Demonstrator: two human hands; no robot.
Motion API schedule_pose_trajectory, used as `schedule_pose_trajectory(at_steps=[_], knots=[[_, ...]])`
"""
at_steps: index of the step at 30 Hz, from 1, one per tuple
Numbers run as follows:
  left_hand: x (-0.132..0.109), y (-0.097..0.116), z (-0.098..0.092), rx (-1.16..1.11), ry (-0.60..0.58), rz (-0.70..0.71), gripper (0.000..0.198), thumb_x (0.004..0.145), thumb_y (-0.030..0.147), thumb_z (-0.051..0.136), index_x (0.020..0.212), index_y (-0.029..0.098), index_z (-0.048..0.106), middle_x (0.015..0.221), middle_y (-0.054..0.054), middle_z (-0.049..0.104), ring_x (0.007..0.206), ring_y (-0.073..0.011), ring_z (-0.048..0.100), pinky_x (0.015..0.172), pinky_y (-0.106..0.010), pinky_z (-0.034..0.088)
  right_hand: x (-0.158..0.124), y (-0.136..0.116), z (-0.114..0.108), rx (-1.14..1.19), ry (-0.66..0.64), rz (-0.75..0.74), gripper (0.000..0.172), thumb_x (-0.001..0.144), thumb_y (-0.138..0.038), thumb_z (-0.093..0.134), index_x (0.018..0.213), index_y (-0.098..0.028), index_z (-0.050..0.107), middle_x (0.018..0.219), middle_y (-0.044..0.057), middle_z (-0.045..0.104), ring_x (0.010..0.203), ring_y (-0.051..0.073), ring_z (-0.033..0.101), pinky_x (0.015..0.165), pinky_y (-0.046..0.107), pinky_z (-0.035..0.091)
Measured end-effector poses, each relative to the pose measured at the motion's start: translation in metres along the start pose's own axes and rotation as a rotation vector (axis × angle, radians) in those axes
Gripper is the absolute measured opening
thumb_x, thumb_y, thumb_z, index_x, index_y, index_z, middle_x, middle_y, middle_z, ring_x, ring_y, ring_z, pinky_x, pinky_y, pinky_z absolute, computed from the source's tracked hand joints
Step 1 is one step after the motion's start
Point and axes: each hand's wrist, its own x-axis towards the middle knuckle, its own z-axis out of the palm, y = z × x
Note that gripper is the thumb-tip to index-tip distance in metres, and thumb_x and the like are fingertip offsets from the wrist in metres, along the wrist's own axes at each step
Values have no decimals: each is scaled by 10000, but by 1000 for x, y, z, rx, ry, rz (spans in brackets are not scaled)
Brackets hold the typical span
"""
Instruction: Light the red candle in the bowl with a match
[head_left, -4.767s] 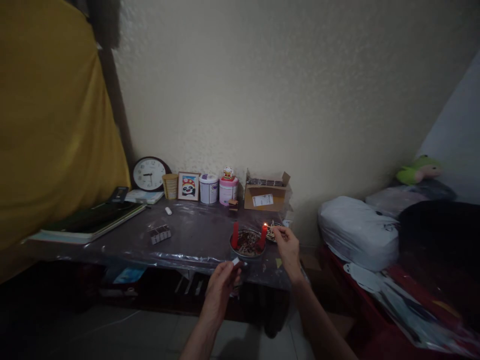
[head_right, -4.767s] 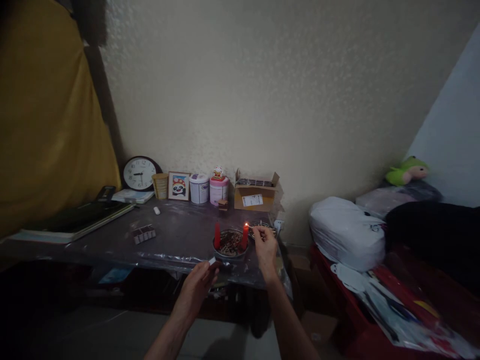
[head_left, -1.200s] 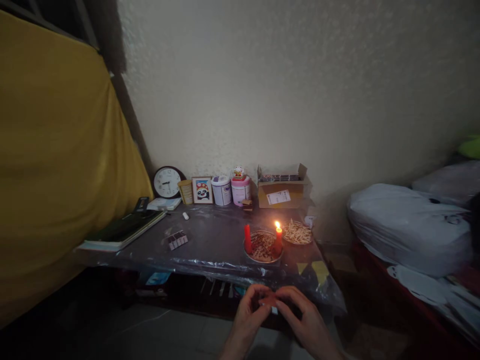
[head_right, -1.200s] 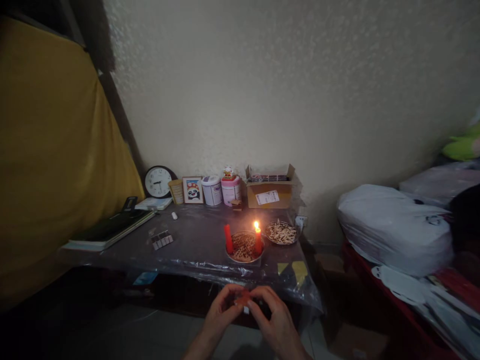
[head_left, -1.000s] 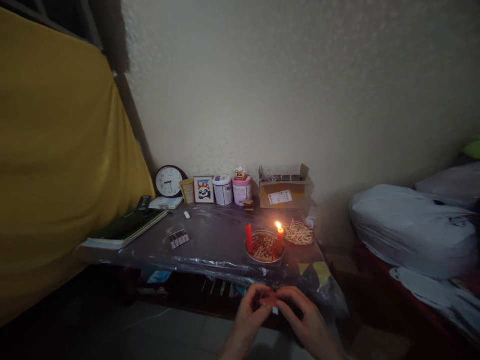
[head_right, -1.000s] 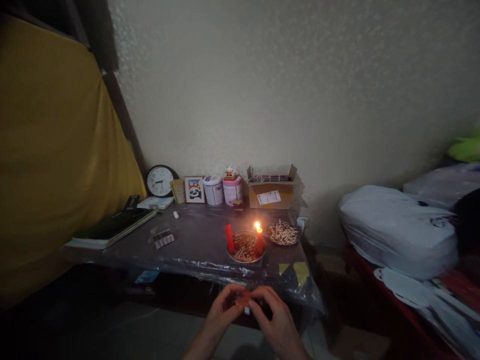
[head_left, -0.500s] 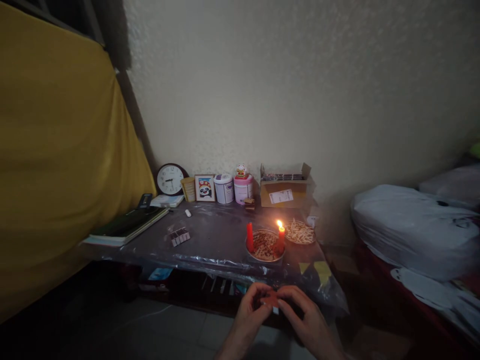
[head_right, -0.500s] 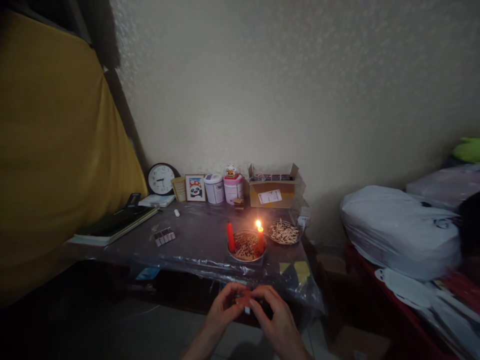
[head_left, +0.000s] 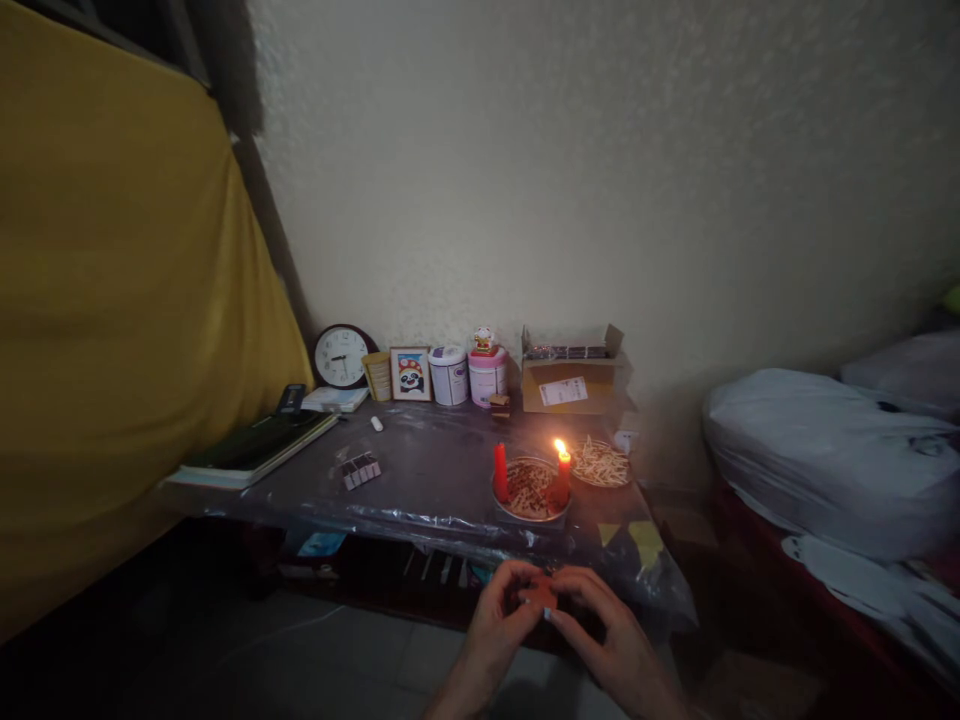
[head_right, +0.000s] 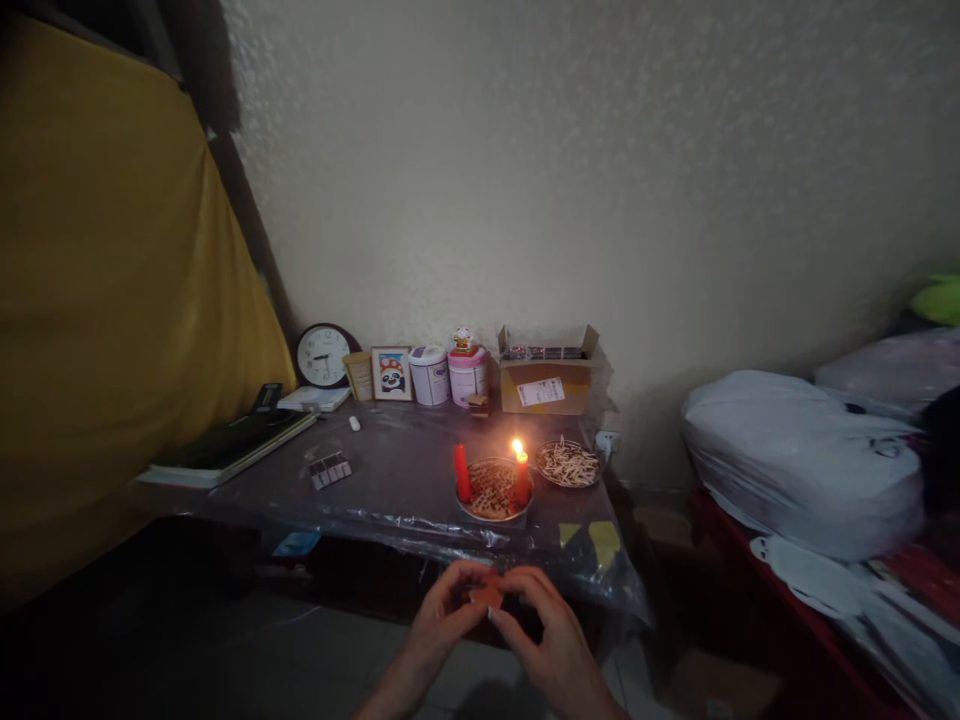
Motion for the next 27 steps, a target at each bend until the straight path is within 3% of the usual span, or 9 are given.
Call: schedule_pose_trajectory(at_steps=[21, 27], knots=[[-6, 9, -1, 36, -28, -30, 305, 619, 311, 700, 880, 180, 613, 878, -52, 639, 833, -208, 568, 757, -304, 427, -4, -4, 3, -8, 56, -45, 214, 771, -161, 560, 977, -219, 565, 983, 22, 581, 923, 170, 550, 823, 281, 440], [-8, 8, -2, -9, 52, -47, 324, 656, 373, 677, 920, 197, 613, 931, -44, 641, 884, -200, 571, 792, -293, 421, -4, -5, 1, 4, 85, -23, 226, 761, -134, 557, 973, -214, 563, 978, 23, 580, 923, 166, 549, 818, 274, 446]])
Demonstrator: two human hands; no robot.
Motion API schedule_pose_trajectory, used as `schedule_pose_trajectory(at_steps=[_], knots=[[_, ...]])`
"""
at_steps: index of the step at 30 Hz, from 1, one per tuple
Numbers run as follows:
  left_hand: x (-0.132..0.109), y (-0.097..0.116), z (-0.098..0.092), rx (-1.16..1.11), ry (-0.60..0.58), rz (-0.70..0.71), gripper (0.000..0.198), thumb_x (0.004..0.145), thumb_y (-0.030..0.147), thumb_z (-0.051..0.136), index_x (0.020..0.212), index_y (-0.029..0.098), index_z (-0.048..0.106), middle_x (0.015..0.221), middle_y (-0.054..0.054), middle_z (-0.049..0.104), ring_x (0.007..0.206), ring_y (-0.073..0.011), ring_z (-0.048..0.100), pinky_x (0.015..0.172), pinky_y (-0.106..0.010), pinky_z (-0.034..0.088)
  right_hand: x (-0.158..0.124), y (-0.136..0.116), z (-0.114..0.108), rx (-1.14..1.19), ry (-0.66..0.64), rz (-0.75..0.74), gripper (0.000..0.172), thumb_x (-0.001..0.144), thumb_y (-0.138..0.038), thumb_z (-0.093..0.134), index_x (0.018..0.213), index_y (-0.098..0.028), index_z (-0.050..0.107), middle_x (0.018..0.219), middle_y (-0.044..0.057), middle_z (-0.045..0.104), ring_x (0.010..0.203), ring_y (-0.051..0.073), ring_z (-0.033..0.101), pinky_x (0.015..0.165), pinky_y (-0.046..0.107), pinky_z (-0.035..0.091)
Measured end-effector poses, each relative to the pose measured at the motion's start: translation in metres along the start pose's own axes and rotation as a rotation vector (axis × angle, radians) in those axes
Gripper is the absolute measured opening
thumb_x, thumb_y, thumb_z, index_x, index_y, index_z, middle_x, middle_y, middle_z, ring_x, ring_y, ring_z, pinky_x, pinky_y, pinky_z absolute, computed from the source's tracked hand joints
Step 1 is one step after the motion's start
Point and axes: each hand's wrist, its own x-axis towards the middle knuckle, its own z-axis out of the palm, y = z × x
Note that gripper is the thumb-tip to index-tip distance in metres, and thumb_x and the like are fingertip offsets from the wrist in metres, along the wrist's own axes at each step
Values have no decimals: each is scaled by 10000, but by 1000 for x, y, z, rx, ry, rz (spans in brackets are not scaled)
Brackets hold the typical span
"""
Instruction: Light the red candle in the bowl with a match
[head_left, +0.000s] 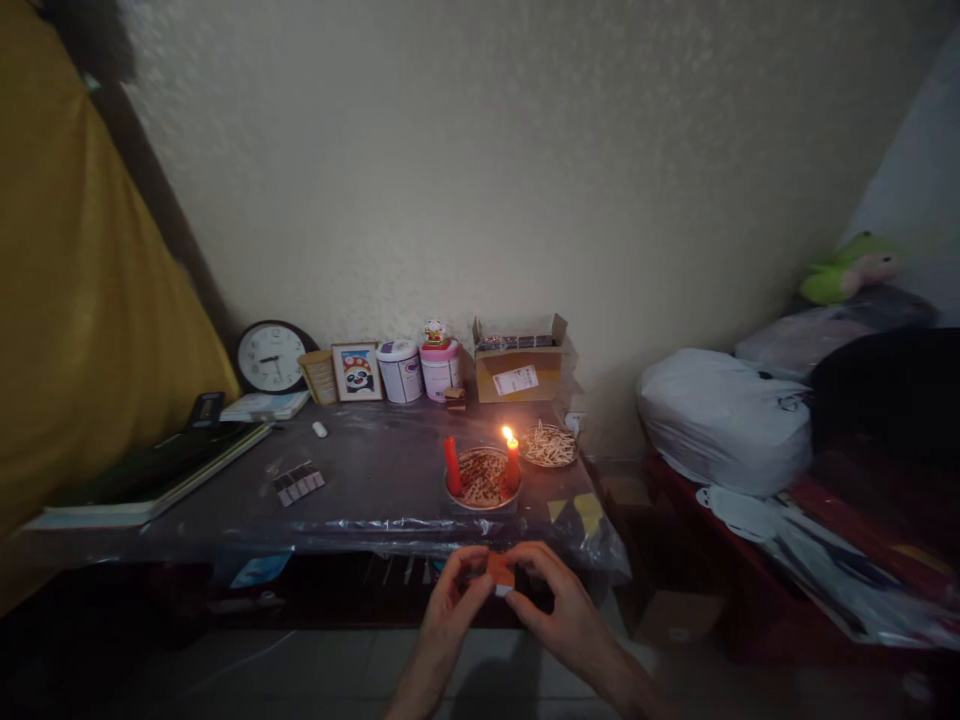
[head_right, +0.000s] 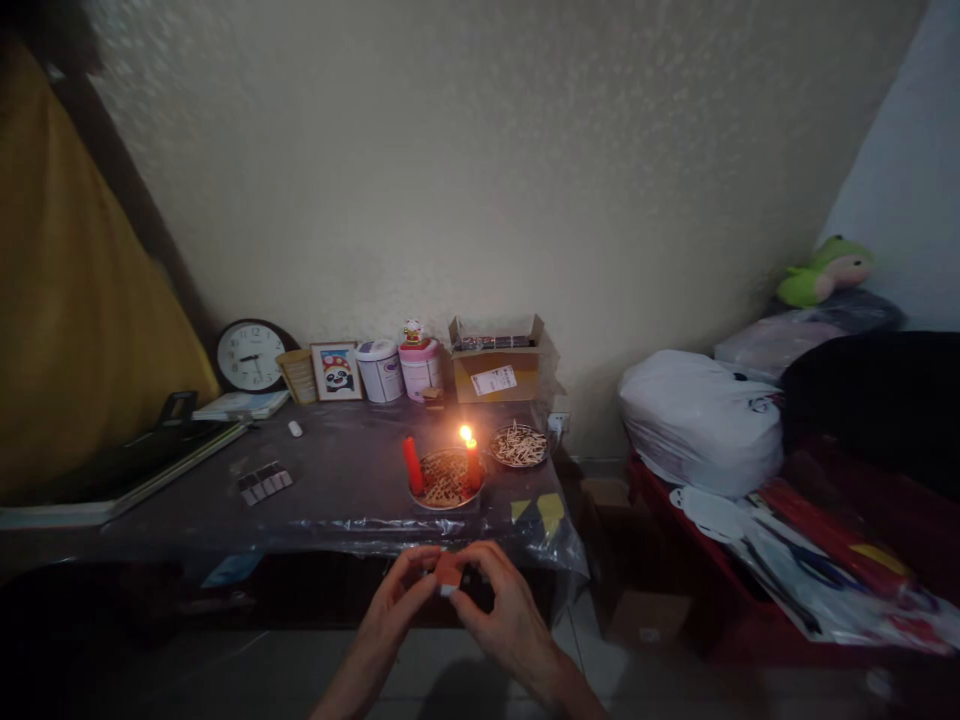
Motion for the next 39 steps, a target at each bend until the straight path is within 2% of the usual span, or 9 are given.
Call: schedule_pose_trajectory(at_steps=[2, 5, 13, 27, 32, 39], knots=[[1, -3, -1, -91, 18, -80, 319, 694, 415, 633, 938, 211, 603, 914, -39, 652, 849, -192, 586, 756, -296, 434, 0, -2, 0, 2, 10, 1, 253, 755, -126, 552, 992, -215, 561, 1005, 32, 579, 946, 172, 547, 832, 281, 447], [2, -8, -1, -280, -24, -202, 313, 726, 451, 587, 927, 211, 599, 901, -43, 662, 786, -181, 608, 699, -301, 452, 0, -6, 0, 25, 16, -23, 285, 751, -117, 547, 1016, -220, 559, 1045, 38, 575, 983, 179, 541, 864, 291, 441], [-2, -1, 2, -562, -172, -378, 239, 797, 338, 543, 909, 150, 641, 788, -50, 688, 629, -123, 602, 598, -231, 442, -3, -14, 2, 47, -24, -65, 323, 752, -110, 572, 1048, -237, 555, 1137, 38, 552, 1088, 179, 504, 951, 295, 391], [-4, -1, 1, -653, -166, -407, 178, 805, 271, 551, 919, 156, 625, 844, -46, 685, 720, -140, 625, 707, -268, 464, -5, -9, 4, 8, -22, -49, 313, 771, -115, 545, 1060, -236, 553, 1166, 52, 550, 1121, 191, 490, 970, 332, 390], [-4, -3, 2, -640, -118, -445, 143, 781, 274, 584, 873, 172, 626, 811, -27, 687, 677, -133, 620, 681, -258, 449, -5, -11, 3, 13, -43, -45, 319, 770, -104, 534, 1063, -229, 553, 1142, 51, 561, 1100, 191, 504, 962, 339, 401], [-8, -1, 5, -659, -155, -434, 126, 805, 264, 555, 858, 176, 628, 823, -18, 668, 716, -113, 600, 736, -247, 427, -6, -9, 4, 55, -47, -59, 288, 783, -142, 548, 1054, -239, 554, 1100, 46, 578, 1046, 196, 535, 922, 329, 435]])
